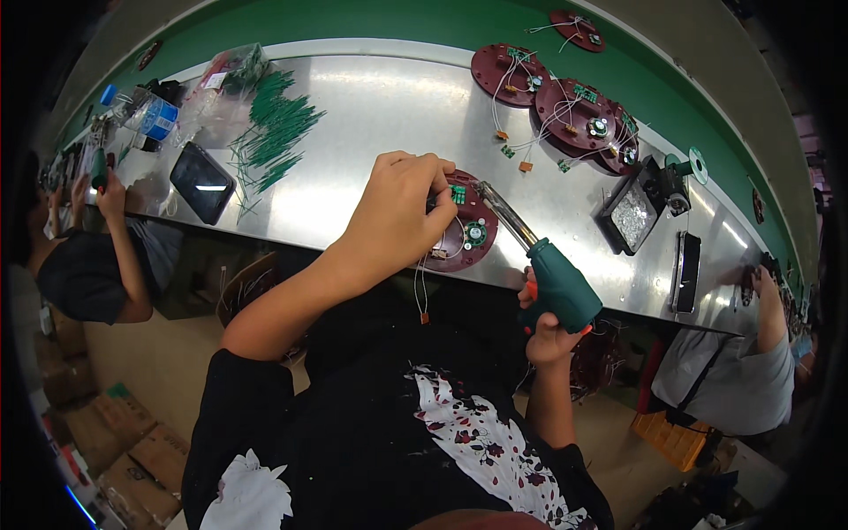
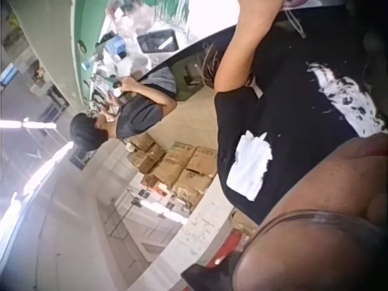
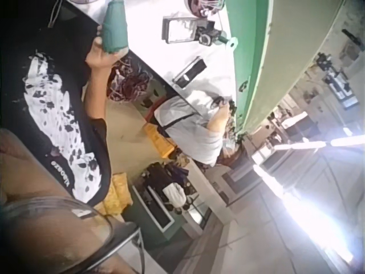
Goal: Soldering electronic components onto circular printed circuit boards at an assembly line station.
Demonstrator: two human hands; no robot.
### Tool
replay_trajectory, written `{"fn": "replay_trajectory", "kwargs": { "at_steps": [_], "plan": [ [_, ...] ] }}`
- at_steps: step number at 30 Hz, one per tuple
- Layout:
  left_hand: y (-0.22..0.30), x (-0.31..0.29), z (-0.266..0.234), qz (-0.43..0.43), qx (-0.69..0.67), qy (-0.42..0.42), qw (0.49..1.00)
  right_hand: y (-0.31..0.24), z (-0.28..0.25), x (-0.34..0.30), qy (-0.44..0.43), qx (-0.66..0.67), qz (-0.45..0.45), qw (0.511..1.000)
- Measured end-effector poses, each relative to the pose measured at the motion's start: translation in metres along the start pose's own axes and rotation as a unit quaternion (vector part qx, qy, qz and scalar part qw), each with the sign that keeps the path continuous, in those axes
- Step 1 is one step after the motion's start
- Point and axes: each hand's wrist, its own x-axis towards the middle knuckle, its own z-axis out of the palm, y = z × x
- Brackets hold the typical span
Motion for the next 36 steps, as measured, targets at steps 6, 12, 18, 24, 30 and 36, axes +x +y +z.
{"fn": "replay_trajectory", "kwargs": {
  "at_steps": [6, 12, 18, 24, 30, 36],
  "plan": [
    [-0.001, 0.003, -0.007, 0.017, -0.003, -0.031, 0.999, -0.003, -0.001, 0.002, -0.015, -0.009, 0.002, 1.0],
    [-0.002, 0.003, -0.007, -0.028, -0.036, -0.053, 0.998, 0.003, -0.005, 0.001, -0.025, -0.026, -0.01, 0.999],
    [-0.003, 0.002, -0.004, -0.031, -0.024, -0.047, 0.998, 0.006, -0.01, 0.0, -0.044, -0.059, -0.015, 0.997],
    [0.0, 0.003, -0.005, -0.034, -0.031, -0.037, 0.998, 0.014, -0.014, -0.003, -0.055, -0.091, -0.037, 0.994],
    [0.001, 0.004, -0.007, -0.041, -0.013, -0.052, 0.998, 0.004, -0.014, 0.004, -0.079, -0.089, -0.012, 0.993],
    [0.0, 0.006, -0.007, -0.033, 0.001, -0.06, 0.998, 0.002, 0.0, 0.003, -0.012, -0.009, -0.009, 1.0]
  ]
}}
